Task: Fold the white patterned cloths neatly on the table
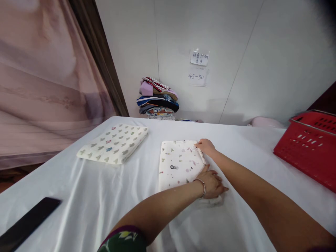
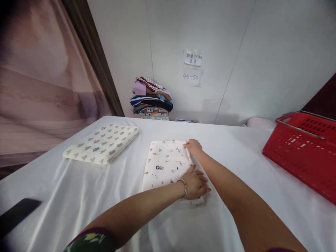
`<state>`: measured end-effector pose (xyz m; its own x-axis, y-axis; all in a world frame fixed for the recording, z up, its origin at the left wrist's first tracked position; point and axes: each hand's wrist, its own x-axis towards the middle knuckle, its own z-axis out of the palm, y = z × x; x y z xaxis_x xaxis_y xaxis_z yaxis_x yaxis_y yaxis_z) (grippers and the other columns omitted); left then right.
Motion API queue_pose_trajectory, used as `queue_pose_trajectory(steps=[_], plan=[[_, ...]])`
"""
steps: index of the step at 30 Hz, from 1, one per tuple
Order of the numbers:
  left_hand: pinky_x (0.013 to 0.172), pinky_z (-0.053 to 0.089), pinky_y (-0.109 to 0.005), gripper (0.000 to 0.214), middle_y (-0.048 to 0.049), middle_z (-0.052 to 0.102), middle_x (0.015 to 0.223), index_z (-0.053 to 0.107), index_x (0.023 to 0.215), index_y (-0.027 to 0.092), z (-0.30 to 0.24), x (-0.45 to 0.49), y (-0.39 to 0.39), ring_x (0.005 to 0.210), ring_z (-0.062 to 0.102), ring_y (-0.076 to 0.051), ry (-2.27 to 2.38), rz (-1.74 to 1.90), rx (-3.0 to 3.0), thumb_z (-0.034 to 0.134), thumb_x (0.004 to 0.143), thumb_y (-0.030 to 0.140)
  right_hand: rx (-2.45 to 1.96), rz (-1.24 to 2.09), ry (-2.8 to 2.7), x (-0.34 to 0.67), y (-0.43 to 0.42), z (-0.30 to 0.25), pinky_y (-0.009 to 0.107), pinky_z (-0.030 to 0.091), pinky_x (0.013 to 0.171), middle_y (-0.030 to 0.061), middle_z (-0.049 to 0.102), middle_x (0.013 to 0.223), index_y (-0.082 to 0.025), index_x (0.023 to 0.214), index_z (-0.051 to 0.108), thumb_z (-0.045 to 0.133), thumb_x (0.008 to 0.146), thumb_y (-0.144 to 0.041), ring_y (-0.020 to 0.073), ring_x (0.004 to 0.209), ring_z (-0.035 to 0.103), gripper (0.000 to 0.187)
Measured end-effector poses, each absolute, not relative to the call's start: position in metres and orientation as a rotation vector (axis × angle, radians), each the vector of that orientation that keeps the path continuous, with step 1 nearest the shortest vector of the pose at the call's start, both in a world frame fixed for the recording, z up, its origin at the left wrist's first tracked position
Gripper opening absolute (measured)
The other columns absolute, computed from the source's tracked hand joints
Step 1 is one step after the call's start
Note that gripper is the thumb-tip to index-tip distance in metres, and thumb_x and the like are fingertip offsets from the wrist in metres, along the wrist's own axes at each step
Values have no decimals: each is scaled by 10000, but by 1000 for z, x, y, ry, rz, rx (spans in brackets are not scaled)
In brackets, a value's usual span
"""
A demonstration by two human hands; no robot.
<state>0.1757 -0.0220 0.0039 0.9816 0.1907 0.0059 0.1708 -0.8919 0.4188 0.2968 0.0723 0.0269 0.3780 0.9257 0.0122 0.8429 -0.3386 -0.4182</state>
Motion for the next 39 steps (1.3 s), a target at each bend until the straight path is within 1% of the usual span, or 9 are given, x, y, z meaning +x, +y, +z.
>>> queue_pose_trajectory(steps=[3,7,14,18,21,28,32,35,39], plan=[[1073,0,-524,418,11,607,1162,678,902,258,4,175,-22,1227,381,-240,258,111,2688,318,885,471,-2300,310,-1511,298,76,25,230,324,567,49,665,789,-168,714,665,580,702,-284,151,724,566,144],[1076,23,-525,403,7,584,1202,659,965,267,1,174,-22,1256,343,-232,213,190,2697,333,881,488,-2276,281,-1444,305,81,18,213,342,583,37,669,852,-171,818,661,482,775,-281,131,748,568,214],[1056,52,-548,418,31,640,1089,663,908,268,-3,175,-22,1179,426,-239,84,131,2707,318,886,503,-2284,316,-1448,308,85,6,212,344,596,41,663,819,-163,770,640,509,769,-283,141,766,574,178],[1051,72,-541,408,24,647,1073,660,893,262,-1,175,-20,1152,451,-226,58,142,2704,331,884,505,-2341,278,-1442,302,84,4,239,347,599,60,653,887,-176,977,585,445,832,-308,170,785,580,241],[1057,103,-513,392,18,636,1100,656,925,259,-1,172,-21,1173,436,-224,33,150,2708,357,877,507,-2358,227,-1489,298,82,5,264,356,630,85,638,956,-187,1056,536,387,875,-286,197,842,578,255],[1039,259,-400,409,-44,577,1192,651,984,222,4,161,-22,1203,408,-232,50,277,2727,455,821,542,-2396,181,-1543,297,81,10,282,375,671,98,636,923,-185,962,543,357,886,-206,208,854,585,202],[961,377,-319,383,-49,621,1091,624,1019,211,18,147,0,1077,516,-175,502,362,2645,322,897,414,-2405,195,-1543,298,83,9,280,393,663,88,639,930,-195,967,543,356,884,-205,205,842,596,205],[1033,298,-403,518,-99,484,1302,498,1221,159,19,139,15,1229,390,-232,948,327,2628,266,887,479,-2409,193,-1534,299,85,7,284,409,675,90,638,958,-202,991,545,359,883,-216,209,867,597,216],[1103,78,-483,755,-104,163,1485,265,1391,116,5,139,16,1367,73,-262,987,138,2739,231,830,620,-2394,178,-1558,299,85,12,310,428,747,106,631,1013,-188,1055,551,366,871,-198,218,936,586,261]])
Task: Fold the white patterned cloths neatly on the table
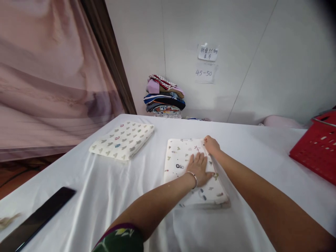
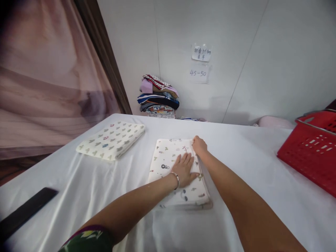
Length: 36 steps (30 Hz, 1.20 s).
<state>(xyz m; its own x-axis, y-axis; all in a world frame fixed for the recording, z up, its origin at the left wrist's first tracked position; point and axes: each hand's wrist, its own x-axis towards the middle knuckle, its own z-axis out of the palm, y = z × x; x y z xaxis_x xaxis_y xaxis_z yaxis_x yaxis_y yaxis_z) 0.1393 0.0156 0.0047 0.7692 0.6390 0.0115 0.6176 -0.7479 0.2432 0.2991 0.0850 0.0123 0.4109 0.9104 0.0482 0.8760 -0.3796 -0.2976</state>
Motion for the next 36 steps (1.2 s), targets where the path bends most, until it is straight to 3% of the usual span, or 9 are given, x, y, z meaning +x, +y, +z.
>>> queue_pose_trajectory(steps=[6,11,16,19,22,25,28,31,36], plan=[[1091,-29,-515,755,-90,204,1476,237,1408,142,0,143,12,1371,40,-250,945,109,2753,190,831,627,-2004,126,-1945,271,73,16,268,237,1051,80,317,1426,-146,1358,319,392,872,-280,163,1303,272,510],[1089,-29,-517,709,-95,309,1435,300,1382,152,3,140,14,1360,90,-273,897,123,2726,254,833,599,-1962,338,-2149,257,68,1,411,167,1074,128,224,1460,-124,1393,249,332,867,-510,249,1341,179,658],[1100,104,-449,691,-81,300,1439,286,1376,156,5,126,11,1344,163,-241,789,121,2724,304,832,581,-2104,183,-2151,264,74,-7,436,114,1071,116,229,1462,-146,1378,291,253,869,-566,256,1348,142,661],[1093,125,-457,563,-40,351,1416,405,1297,232,9,109,21,1328,221,-229,775,104,2747,348,835,549,-2190,124,-2102,268,73,-9,484,68,1065,104,185,1476,-151,1391,264,228,866,-589,250,1357,89,684],[1092,102,-472,476,-50,324,1432,467,1239,235,11,87,45,1336,204,-247,1167,201,2671,374,846,486,-2204,162,-2050,270,70,-11,478,113,1058,87,141,1488,-168,1400,243,184,866,-608,227,1361,65,694],[1063,196,-462,591,-101,221,1470,361,1322,174,9,66,72,1339,187,-275,1638,306,2361,396,829,497,-2205,228,-2015,272,71,-12,445,187,1046,71,134,1491,-176,1404,236,170,861,-623,223,1363,59,707],[1006,296,-418,663,-152,349,1400,313,1340,131,7,56,93,1270,326,-288,1778,399,2072,393,819,533,-2188,275,-2000,273,72,-13,404,208,1049,62,142,1491,-168,1408,236,170,861,-620,212,1364,62,712],[916,376,-352,649,-169,506,1258,406,1255,120,9,57,107,1150,472,-281,1739,420,1829,464,778,556,-2181,314,-1982,275,72,-12,377,198,1059,49,136,1492,-167,1413,233,163,863,-619,196,1366,49,715],[712,436,-268,482,-98,640,1038,545,999,164,19,60,121,909,599,-223,1685,437,1648,571,707,547,-2189,340,-1978,273,70,-10,403,188,1061,40,122,1495,-177,1415,224,164,861,-621,203,1365,42,712]])
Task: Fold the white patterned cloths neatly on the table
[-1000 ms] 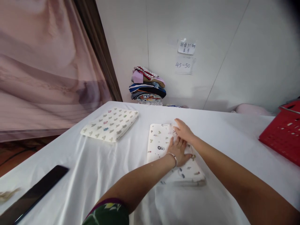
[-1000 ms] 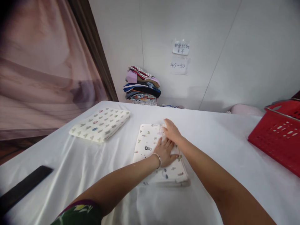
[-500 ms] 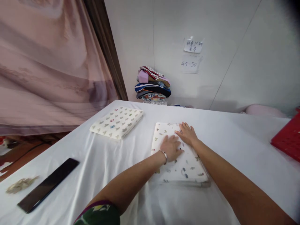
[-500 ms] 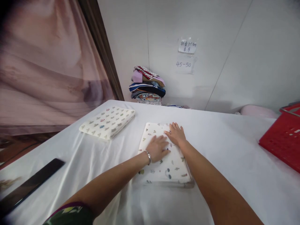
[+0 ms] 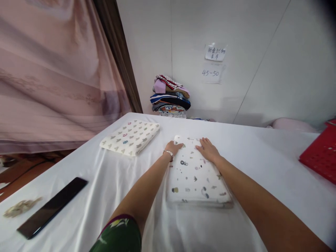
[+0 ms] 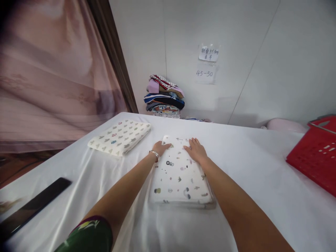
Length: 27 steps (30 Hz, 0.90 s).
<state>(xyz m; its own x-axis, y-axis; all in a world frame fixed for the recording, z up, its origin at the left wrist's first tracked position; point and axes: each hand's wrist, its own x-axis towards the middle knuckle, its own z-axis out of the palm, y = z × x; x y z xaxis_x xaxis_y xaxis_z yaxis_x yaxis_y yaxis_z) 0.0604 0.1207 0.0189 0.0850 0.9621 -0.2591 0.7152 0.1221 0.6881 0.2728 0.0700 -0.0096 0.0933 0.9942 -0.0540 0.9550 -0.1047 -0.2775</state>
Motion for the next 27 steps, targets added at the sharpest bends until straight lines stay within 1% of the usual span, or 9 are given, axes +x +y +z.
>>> queue_pose_trajectory(steps=[2,5,9,13,16,19,21,24,27], plan=[[688,429,-257,415,-67,658,975,546,973,186,18,59,122,865,604,-202,1700,512,1714,575,718,512,-2184,317,-1986,271,70,-9,439,163,1062,54,121,1494,-180,1411,226,162,864,-620,219,1364,46,705],[701,426,-275,406,-74,657,966,536,1004,189,10,57,122,884,601,-218,1778,505,1781,566,731,487,-2174,254,-1981,269,71,-10,476,131,1060,78,106,1495,-173,1404,234,170,870,-608,235,1363,39,692],[771,424,-309,518,-115,612,1098,472,1140,168,4,58,123,997,570,-252,1854,371,1796,541,747,498,-2189,260,-1953,269,75,-12,480,160,1052,85,113,1493,-161,1401,236,169,874,-595,240,1361,46,686],[829,422,-334,584,-127,569,1177,424,1217,163,12,60,119,1058,536,-258,1885,324,1858,513,760,517,-2176,276,-1931,272,76,-15,478,178,1046,81,124,1492,-166,1398,242,165,871,-600,238,1360,55,688],[953,353,-379,603,-132,449,1325,367,1292,164,20,67,97,1202,415,-266,1908,389,2133,472,799,494,-2159,275,-1940,273,76,-16,472,178,1046,83,124,1492,-164,1398,244,158,870,-602,236,1361,53,691],[1085,145,-442,635,-110,276,1447,329,1345,162,21,84,53,1335,199,-268,1642,302,2525,410,827,519,-2146,280,-1972,273,77,-15,451,191,1045,92,139,1488,-151,1396,244,183,876,-582,237,1360,56,678],[1100,48,-474,680,-87,223,1471,332,1357,178,17,97,18,1358,118,-273,1341,150,2671,343,822,598,-2139,281,-1988,273,77,-14,429,196,1049,97,152,1485,-141,1388,259,215,879,-563,237,1360,61,663],[1098,42,-495,780,-74,170,1487,273,1393,184,10,114,-25,1368,67,-268,979,26,2728,237,797,686,-2112,301,-2014,276,78,-12,385,180,1067,99,162,1483,-128,1380,279,246,880,-540,231,1362,59,648],[1092,27,-516,811,-64,115,1497,201,1419,186,5,123,-43,1372,29,-258,861,30,2741,172,795,702,-2058,347,-2077,283,77,-8,353,162,1078,101,158,1484,-121,1378,284,258,891,-503,226,1364,53,619]])
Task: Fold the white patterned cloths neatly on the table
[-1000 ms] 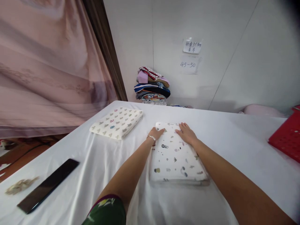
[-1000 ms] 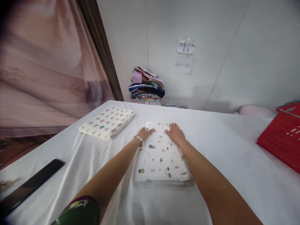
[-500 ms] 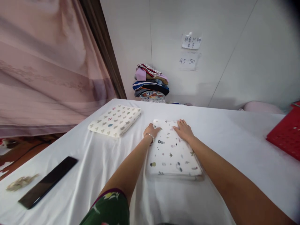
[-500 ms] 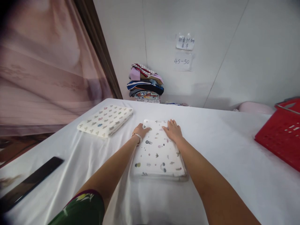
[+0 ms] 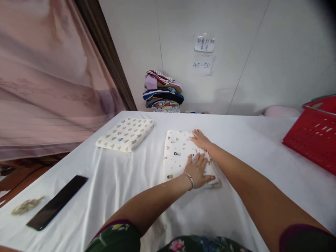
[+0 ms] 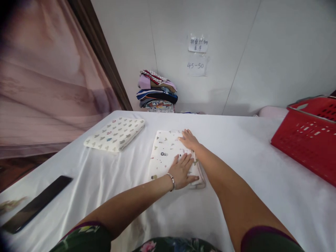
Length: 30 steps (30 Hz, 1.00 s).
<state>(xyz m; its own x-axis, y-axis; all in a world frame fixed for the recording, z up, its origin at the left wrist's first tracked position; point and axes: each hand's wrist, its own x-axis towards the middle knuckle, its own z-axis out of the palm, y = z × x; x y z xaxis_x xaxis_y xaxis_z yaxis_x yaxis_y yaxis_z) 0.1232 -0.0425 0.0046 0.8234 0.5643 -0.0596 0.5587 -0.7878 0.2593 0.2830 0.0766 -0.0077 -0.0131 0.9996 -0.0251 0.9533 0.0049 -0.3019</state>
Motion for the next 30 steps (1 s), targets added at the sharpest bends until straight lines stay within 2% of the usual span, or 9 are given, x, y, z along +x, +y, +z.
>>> queue_pose_trajectory(steps=[5,11,15,17,19,22,24,27,30], plan=[[1079,7,-547,763,-20,114,1499,187,1421,259,4,126,-41,1373,32,-256,834,59,2743,148,799,700,-2004,342,-2126,294,67,-3,373,182,1073,98,153,1486,-141,1357,319,307,884,-477,245,1362,70,580],[1078,38,-549,726,-34,159,1492,213,1412,251,7,125,-42,1369,61,-266,819,81,2754,187,820,670,-1945,298,-2181,294,51,-9,381,175,1082,53,194,1479,-190,1347,345,328,891,-454,216,1364,70,528],[1091,60,-517,656,-45,219,1476,243,1400,221,6,125,-53,1360,122,-248,815,148,2758,202,863,596,-1919,372,-2131,293,49,-8,385,163,1089,53,200,1478,-172,1343,368,349,883,-444,210,1366,60,535],[1093,107,-490,591,-50,280,1452,291,1374,209,6,124,-59,1340,187,-234,828,242,2755,238,885,537,-1879,464,-1989,293,45,-4,376,178,1088,35,239,1465,-191,1318,416,376,866,-432,201,1362,101,513],[1070,208,-433,494,-50,389,1388,381,1312,214,9,123,-61,1280,304,-216,848,341,2730,297,897,468,-1848,510,-1778,293,36,-1,354,233,1070,24,317,1432,-214,1282,465,385,854,-421,191,1331,225,483],[952,365,-346,336,-46,560,1174,527,1143,228,15,124,-54,1104,477,-194,903,378,2663,367,893,384,-1848,472,-1553,297,8,0,334,363,975,48,534,1257,-204,1171,560,366,838,-384,190,1148,482,425],[857,425,-317,289,-46,601,1052,576,1038,225,19,128,-45,1000,539,-190,989,332,2586,385,884,378,-1856,444,-1467,301,-18,-1,330,427,884,48,637,1065,-199,1026,622,379,808,-359,188,988,571,364],[764,460,-304,299,-46,635,963,614,921,219,24,140,-34,899,591,-195,1138,232,2446,406,862,425,-1817,558,-1261,304,-57,-4,307,476,697,30,659,785,-191,810,626,465,733,-368,175,730,603,251],[736,470,-318,342,-69,663,911,644,856,208,28,154,-26,872,612,-221,1242,122,2355,423,835,468,-1738,786,-1106,299,-84,-8,262,436,538,-11,583,594,-189,696,588,529,683,-380,138,539,537,201]])
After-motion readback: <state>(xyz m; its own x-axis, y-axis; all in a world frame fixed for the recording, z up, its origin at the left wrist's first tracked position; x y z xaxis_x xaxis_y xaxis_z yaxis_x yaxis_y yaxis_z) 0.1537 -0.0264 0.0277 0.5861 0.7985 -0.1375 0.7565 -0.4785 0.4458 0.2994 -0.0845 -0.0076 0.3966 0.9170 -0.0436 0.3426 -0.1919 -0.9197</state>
